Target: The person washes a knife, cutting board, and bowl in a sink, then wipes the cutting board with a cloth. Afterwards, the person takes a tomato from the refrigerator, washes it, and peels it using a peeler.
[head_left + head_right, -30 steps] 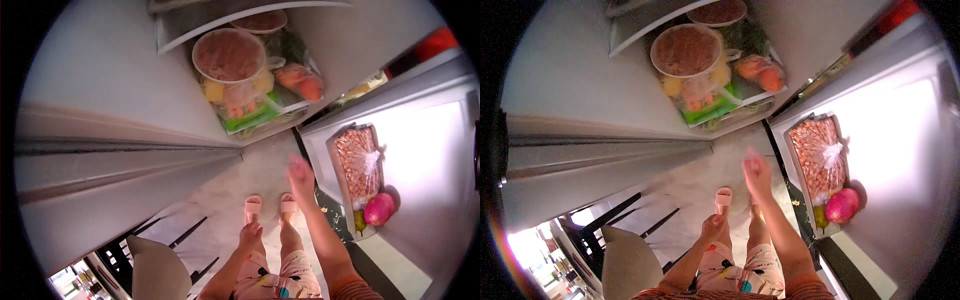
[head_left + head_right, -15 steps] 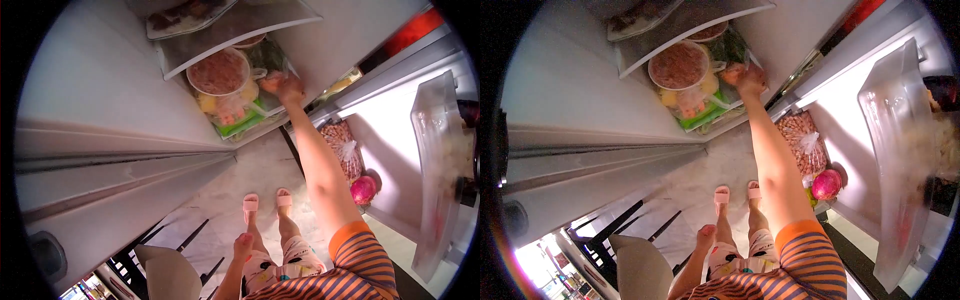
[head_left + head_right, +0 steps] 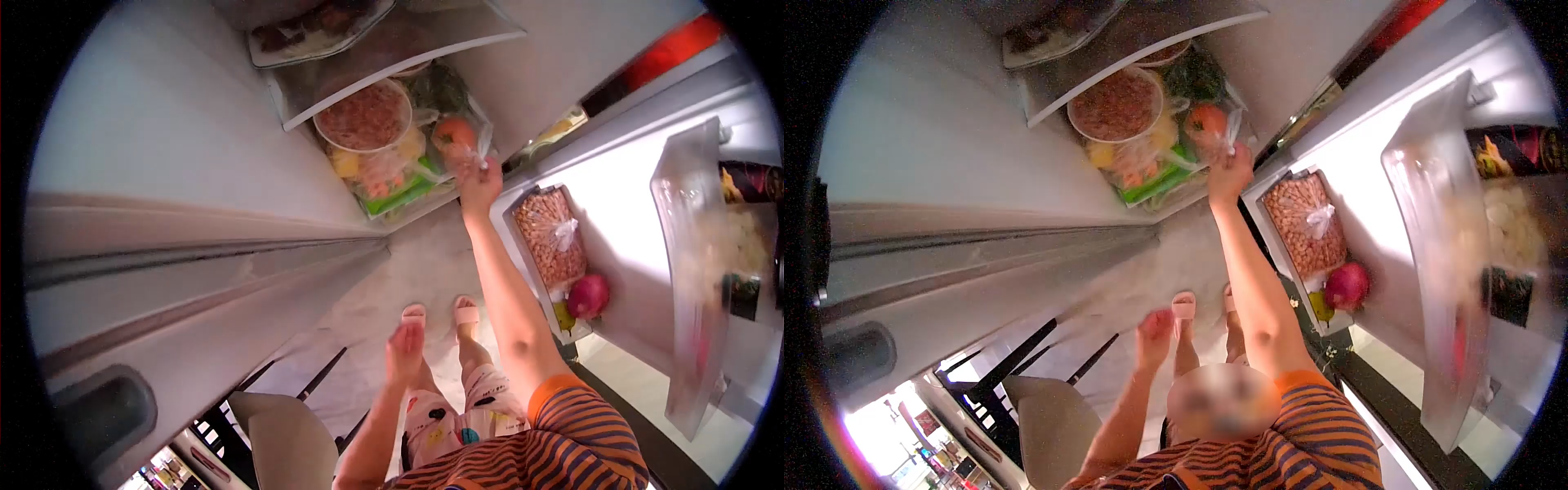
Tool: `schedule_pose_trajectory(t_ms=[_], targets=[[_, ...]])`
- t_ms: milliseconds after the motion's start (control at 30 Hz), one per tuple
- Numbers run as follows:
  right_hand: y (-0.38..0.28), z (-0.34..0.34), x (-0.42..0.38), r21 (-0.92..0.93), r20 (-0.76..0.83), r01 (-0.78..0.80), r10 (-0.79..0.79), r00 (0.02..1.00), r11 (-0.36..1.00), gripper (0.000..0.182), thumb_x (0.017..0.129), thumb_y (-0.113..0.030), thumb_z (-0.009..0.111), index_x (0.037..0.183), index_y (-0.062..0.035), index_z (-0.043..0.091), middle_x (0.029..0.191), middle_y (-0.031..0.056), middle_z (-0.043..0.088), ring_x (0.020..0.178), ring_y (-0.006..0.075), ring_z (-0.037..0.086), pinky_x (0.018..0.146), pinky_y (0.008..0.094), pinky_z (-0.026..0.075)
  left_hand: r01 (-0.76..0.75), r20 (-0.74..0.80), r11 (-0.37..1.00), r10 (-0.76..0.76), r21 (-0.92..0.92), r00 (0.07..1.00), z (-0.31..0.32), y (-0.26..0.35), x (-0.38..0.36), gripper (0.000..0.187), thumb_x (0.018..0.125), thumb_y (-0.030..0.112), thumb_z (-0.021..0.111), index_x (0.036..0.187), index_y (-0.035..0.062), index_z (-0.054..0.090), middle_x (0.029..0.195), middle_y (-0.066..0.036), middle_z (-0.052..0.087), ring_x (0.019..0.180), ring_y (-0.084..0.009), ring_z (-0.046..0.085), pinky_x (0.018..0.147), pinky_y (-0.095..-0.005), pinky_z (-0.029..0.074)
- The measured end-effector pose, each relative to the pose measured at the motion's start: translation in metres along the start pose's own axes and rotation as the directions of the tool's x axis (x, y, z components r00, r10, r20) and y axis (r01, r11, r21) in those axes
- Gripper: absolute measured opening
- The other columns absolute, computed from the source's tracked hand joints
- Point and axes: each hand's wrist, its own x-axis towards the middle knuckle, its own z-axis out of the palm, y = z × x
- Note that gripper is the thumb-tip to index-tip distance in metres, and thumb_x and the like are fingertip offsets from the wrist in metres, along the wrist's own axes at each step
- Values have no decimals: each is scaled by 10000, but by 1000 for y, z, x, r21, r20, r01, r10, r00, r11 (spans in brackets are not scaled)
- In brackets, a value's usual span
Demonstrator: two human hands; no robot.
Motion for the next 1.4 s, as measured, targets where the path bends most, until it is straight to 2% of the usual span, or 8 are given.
schedule_pose_trajectory(t_ms=[133, 233, 433, 667, 900, 1033, 1167, 1400], targets=[[-117, -96, -31, 534, 370, -366, 179, 912, 762, 74, 872, -74, 554, 905, -14, 582, 702, -13, 588, 596, 30, 527, 503, 173, 413, -497, 51, 844, 497, 201, 866, -12, 106, 59, 310, 745, 79, 625, 1043, 30, 555, 989, -156, 585, 871, -297, 575, 735, -401, 466], [-154, -152, -40, 265, 522, -325, 149, 840, 908, 85, 834, -27, 580, 919, -15, 582, 724, -24, 571, 553, 15, 475, 481, 168, 374, -741, 32, 629, 757, 234, 653, -6, 167, 78, 307, 703, 84, 644, 1001, 36, 584, 974, -138, 584, 942, -349, 525, 879, -443, 384], [-217, -242, -63, 227, 755, -264, 2, 656, 938, 192, 750, 36, 598, 935, 5, 560, 887, 15, 527, 711, 44, 474, 538, 170, 364, -683, 436, 730, 612, 8, 659, -33, 199, 34, 108, 712, 68, 645, 807, 20, 628, 834, -101, 595, 841, -304, 549, 744, -395, 437], [-259, -299, -97, 216, 742, 407, -420, 523, 888, 244, 686, -27, 618, 922, -24, 557, 743, 79, 561, 678, 288, 554, 598, 377, 417, -686, 433, 721, 651, -97, 623, -73, 205, -56, 36, 777, -12, 588, 743, 0, 592, 773, -87, 592, 711, -189, 550, 639, -267, 425], [-313, -339, -110, 254, 835, 177, -308, 455, 951, 199, 736, -58, 642, 925, -6, 605, 704, 111, 561, 603, 261, 554, 527, 317, 441, 10, 436, 716, 413, -698, 799, -108, 234, -99, 214, 892, 204, 552, 797, 12, 543, 836, -64, 526, 855, -171, 536, 761, -290, 426], [-328, -345, -113, 254, 827, -140, -140, 544, 957, 164, 750, -53, 664, 894, 14, 621, 697, 62, 589, 580, 126, 561, 533, 243, 433, -439, 175, 804, 537, -400, 825, -107, 213, -101, 161, 850, 178, 603, 893, 26, 573, 900, -60, 583, 889, -150, 532, 744, -292, 449], [-336, -339, -118, 269, 841, -107, -179, 511, 957, 223, 765, -67, 670, 965, 14, 613, 713, 42, 596, 593, 75, 534, 536, 217, 429, -895, 378, 445, 826, 17, 418, -111, 234, -121, 213, 676, 58, 690, 872, 49, 608, 891, -97, 587, 828, -258, 546, 718, -325, 459], [-330, -337, -104, 328, 821, 182, -375, 430, 927, 368, 713, -112, 686, 1049, -2, 583, 712, 111, 582, 563, 180, 546, 543, 284, 458, -734, 362, 679, 680, 18, 638, -122, 229, -114, 133, 680, -39, 614, 691, 21, 496, 704, -58, 527, 652, -183, 493, 600, -286, 423]])
